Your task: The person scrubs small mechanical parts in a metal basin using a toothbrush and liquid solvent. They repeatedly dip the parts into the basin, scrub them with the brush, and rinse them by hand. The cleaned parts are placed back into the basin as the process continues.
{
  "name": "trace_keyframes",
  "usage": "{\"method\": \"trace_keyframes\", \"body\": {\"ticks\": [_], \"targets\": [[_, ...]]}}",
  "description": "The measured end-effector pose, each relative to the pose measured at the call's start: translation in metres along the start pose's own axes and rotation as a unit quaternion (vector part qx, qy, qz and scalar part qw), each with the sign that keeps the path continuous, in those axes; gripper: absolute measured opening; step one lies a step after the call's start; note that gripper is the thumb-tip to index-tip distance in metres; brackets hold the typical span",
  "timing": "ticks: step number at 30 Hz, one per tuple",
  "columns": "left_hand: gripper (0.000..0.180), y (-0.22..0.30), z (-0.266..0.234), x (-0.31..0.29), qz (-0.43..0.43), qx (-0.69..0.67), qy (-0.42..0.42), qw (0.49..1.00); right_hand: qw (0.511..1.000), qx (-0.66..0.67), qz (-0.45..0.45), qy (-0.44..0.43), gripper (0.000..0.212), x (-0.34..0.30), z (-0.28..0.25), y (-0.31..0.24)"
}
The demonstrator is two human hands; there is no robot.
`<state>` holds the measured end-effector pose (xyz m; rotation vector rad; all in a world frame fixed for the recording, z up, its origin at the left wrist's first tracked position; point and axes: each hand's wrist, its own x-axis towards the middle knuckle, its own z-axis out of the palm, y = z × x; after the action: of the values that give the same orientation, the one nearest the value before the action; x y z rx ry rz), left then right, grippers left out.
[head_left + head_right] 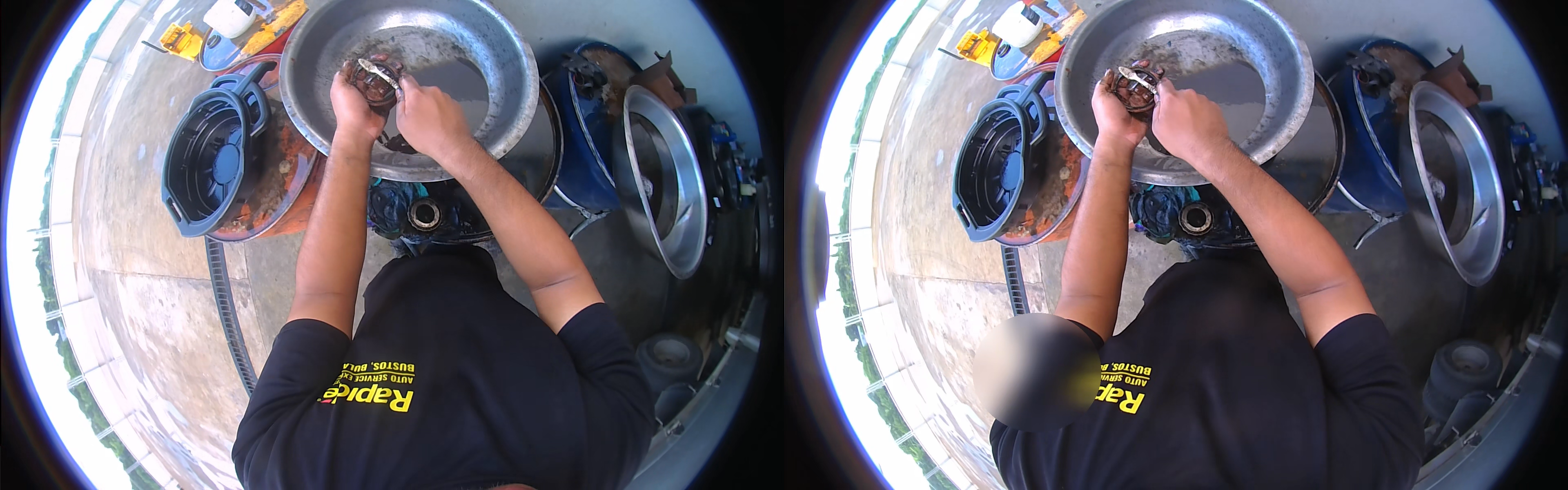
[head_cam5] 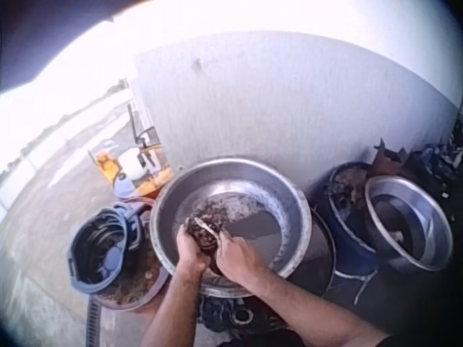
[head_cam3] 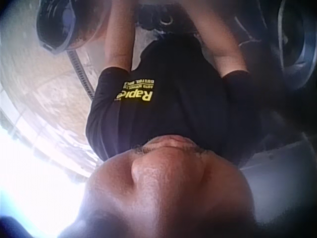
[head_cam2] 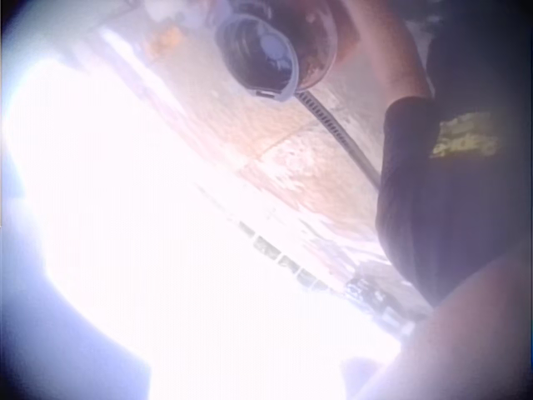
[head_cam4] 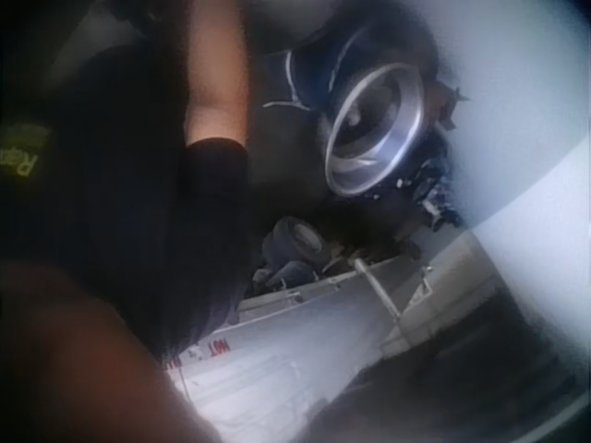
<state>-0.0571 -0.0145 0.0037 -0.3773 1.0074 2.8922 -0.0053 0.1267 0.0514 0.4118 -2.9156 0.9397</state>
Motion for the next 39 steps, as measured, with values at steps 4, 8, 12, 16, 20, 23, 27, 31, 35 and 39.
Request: {"method": "trace_keyframes", "body": {"ticks": [4,8,12,16,20,23,27,31,35,39], "targets": [[0.062,0.010,0.000,-0.003,-0.013,0.000,-0.017,1.000,0.998,-0.014,-0.050,-0.043,0.028,-0.027,0.004,-0.002],[0.059,0.021,-0.005,-0.004,-0.010,-0.017,-0.028,0.999,0.996,-0.045,-0.071,-0.035,0.028,-0.045,-0.001,0.019],[0.056,0.022,0.000,-0.005,0.026,0.025,-0.008,0.999,0.998,-0.060,-0.033,0.000,0.027,-0.031,-0.007,0.040],[0.053,0.018,0.003,-0.007,0.045,0.056,-0.017,0.997,0.999,-0.037,-0.017,0.032,0.026,-0.015,-0.005,0.032],[0.048,0.013,0.005,-0.011,0.016,0.041,-0.035,0.998,0.999,-0.015,-0.014,0.042,0.028,-0.006,-0.008,0.014],[0.049,0.017,0.010,-0.015,0.020,0.034,-0.013,0.999,0.999,-0.019,-0.016,0.043,0.025,-0.007,-0.001,0.022],[0.056,0.014,0.000,-0.014,0.026,0.072,0.002,0.997,1.000,-0.010,0.007,0.021,0.025,-0.022,0.001,0.029],[0.052,0.014,-0.001,-0.008,0.045,0.076,-0.002,0.996,0.999,-0.032,0.009,-0.005,0.024,-0.031,-0.005,0.022],[0.046,0.016,-0.001,-0.005,0.048,0.130,-0.023,0.990,0.995,-0.096,-0.031,-0.024,0.024,-0.036,-0.018,0.017],[0.045,0.011,0.000,-0.007,0.075,0.243,-0.020,0.967,0.987,-0.151,-0.047,0.027,0.023,-0.009,-0.027,0.030]]}}
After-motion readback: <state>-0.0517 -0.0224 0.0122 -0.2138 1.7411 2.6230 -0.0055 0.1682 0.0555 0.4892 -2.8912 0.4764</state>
